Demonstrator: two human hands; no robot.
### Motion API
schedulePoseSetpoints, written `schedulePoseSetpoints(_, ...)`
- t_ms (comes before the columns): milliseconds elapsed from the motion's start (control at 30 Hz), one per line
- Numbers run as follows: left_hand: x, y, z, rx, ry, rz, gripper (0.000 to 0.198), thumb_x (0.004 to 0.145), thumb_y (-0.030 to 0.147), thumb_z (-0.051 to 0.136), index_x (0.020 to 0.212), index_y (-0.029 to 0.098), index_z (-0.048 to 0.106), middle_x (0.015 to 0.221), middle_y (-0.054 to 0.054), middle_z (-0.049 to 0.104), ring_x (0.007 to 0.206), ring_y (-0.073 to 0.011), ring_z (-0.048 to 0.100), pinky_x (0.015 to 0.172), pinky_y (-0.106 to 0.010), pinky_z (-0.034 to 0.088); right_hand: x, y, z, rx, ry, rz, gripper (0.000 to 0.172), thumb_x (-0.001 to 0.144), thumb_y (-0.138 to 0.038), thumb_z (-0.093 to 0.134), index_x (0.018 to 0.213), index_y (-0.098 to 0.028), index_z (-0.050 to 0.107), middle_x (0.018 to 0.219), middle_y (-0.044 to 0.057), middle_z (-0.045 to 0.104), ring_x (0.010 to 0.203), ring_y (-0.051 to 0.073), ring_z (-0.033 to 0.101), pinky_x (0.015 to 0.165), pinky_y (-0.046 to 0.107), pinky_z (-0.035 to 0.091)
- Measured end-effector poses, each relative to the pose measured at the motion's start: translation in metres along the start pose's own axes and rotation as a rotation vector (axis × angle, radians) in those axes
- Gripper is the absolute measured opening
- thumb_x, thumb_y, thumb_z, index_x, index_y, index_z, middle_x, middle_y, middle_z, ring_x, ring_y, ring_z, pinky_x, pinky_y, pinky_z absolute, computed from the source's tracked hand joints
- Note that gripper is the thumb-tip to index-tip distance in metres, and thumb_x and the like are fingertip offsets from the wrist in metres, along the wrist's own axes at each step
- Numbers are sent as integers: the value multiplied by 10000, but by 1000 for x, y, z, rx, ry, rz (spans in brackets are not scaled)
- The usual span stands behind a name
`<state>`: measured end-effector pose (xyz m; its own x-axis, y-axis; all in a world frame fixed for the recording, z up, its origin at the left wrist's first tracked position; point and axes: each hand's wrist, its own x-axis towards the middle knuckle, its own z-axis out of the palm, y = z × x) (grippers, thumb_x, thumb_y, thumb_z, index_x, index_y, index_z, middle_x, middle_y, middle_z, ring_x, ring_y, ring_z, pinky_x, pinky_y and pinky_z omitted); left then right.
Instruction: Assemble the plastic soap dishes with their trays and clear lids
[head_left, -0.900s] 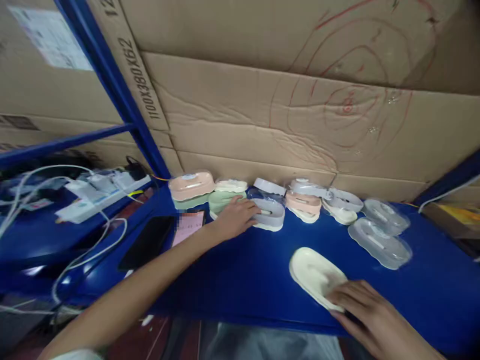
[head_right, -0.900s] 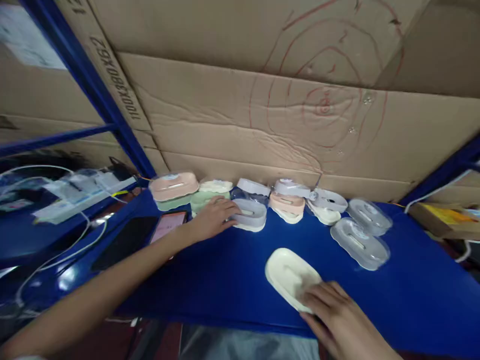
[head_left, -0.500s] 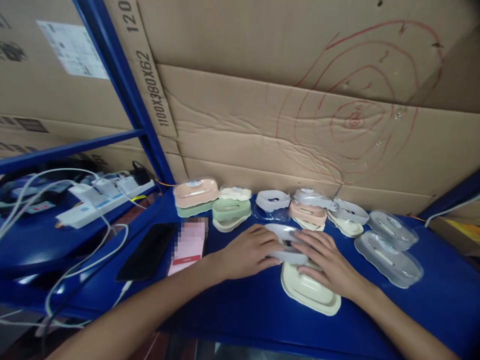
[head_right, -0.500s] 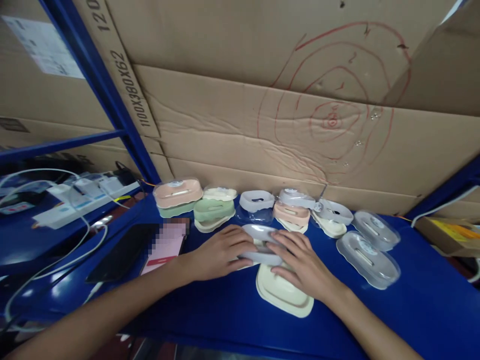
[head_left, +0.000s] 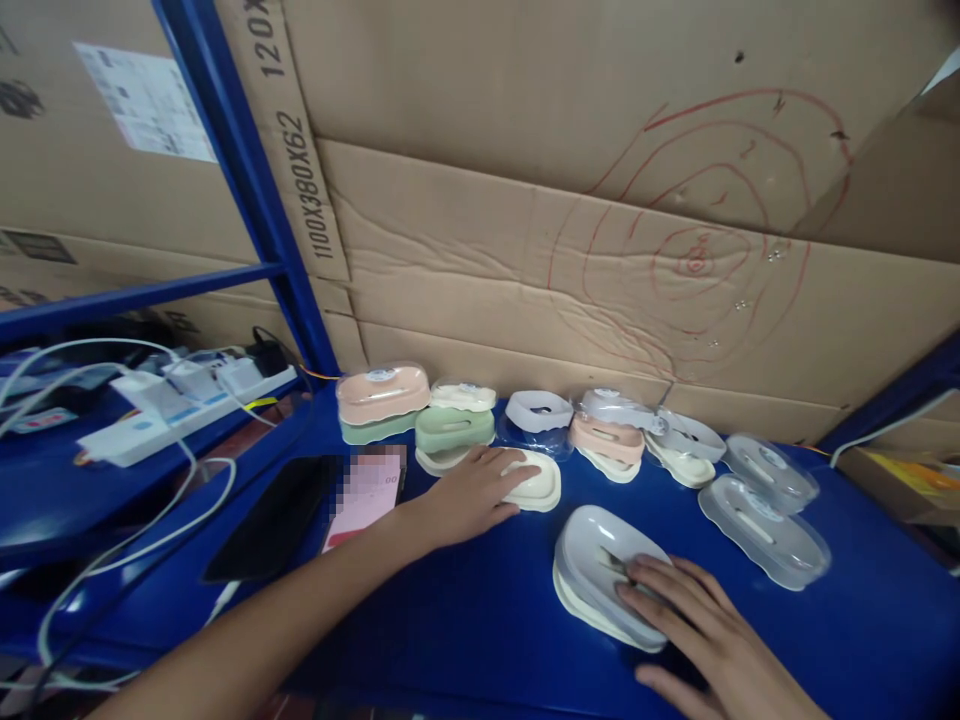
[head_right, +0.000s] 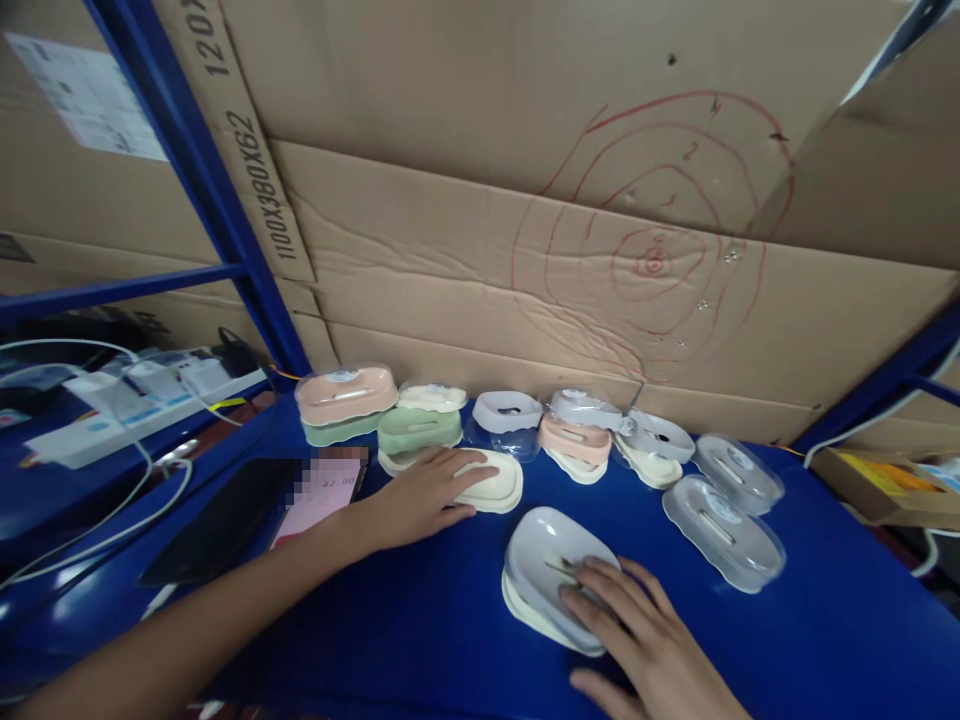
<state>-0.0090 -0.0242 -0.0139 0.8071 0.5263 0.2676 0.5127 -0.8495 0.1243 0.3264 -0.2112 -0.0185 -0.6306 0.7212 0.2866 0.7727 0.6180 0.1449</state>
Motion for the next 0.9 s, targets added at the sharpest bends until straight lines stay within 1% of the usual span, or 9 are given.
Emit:
schedulePoseSetpoints(67,-3,6,-4,-32,19,58,591,944,251,772,1492,262,548,1520,-128,603,1379,-350,589,1154,-548,457,4,1,7,20,19,-37,625,1025,-454,677,1610,-343,488,1526,20,642,1378,257,641,1155,435,544)
schedulePoseSetpoints(133,-5,14,-9,-95,48,153,614,950,375,774,1508,269,542,1542,-130,585,1400,-347,572,1171,-531,450,14,8,11,78,11,-47,585,1048,-399,654,1606,-339,490,1539,20,632,1423,237,605,1216,440,493)
schedulePoseSetpoints(233,-8,27,-10,-141,75,269,651,953,527,751,1512,265,543,1565,-135,564,1410,-333,562,1172,-483,459,36,27,14,225,-58,-34,549,1057,-400,638,1589,-339,513,1572,41,601,1477,229,550,1264,459,437)
schedulePoseSetpoints(333,-7,32,-5,-64,63,315,532,988,467,730,1452,247,587,1506,-130,613,1359,-316,599,1162,-475,462,58,45,22,339,-56,-69,518,1051,-398,648,1557,-344,552,1557,56,616,1478,237,549,1260,481,436)
schedulePoseSetpoints(467,-4,27,2,18,49,311,488,983,409,751,1410,223,606,1369,-117,688,1276,-294,643,1116,-449,490,72,58,35,421,78,-110,483,1047,-331,646,1526,-294,592,1530,95,636,1489,254,532,1233,490,467)
schedulePoseSetpoints(567,-4,24,3,49,58,305,474,986,378,749,1407,218,601,1387,-111,681,1291,-296,633,1114,-446,490,68,60,34,440,89,-58,459,1033,-295,650,1491,-279,626,1524,100,640,1497,260,521,1221,480,487)
schedulePoseSetpoints(700,-4,25,2,58,66,295,495,1002,334,723,1455,217,562,1452,-113,648,1304,-291,628,1108,-440,491,56,54,28,322,16,-33,513,1024,-344,668,1528,-278,595,1515,98,650,1451,264,575,1191,476,522)
schedulePoseSetpoints(800,-4,27,2,51,56,299,386,999,317,723,1361,233,621,1366,-88,685,1253,-272,647,1102,-430,487,53,47,27,216,-1,-80,500,1059,-319,609,1555,-281,568,1541,98,626,1458,269,570,1196,505,508)
schedulePoseSetpoints(900,-4,27,3,21,72,316,299,991,324,735,1268,236,665,1290,-73,704,1209,-249,658,1087,-405,488,57,50,26,238,6,-99,457,1071,-319,586,1526,-292,599,1514,102,649,1425,258,603,1202,516,488)
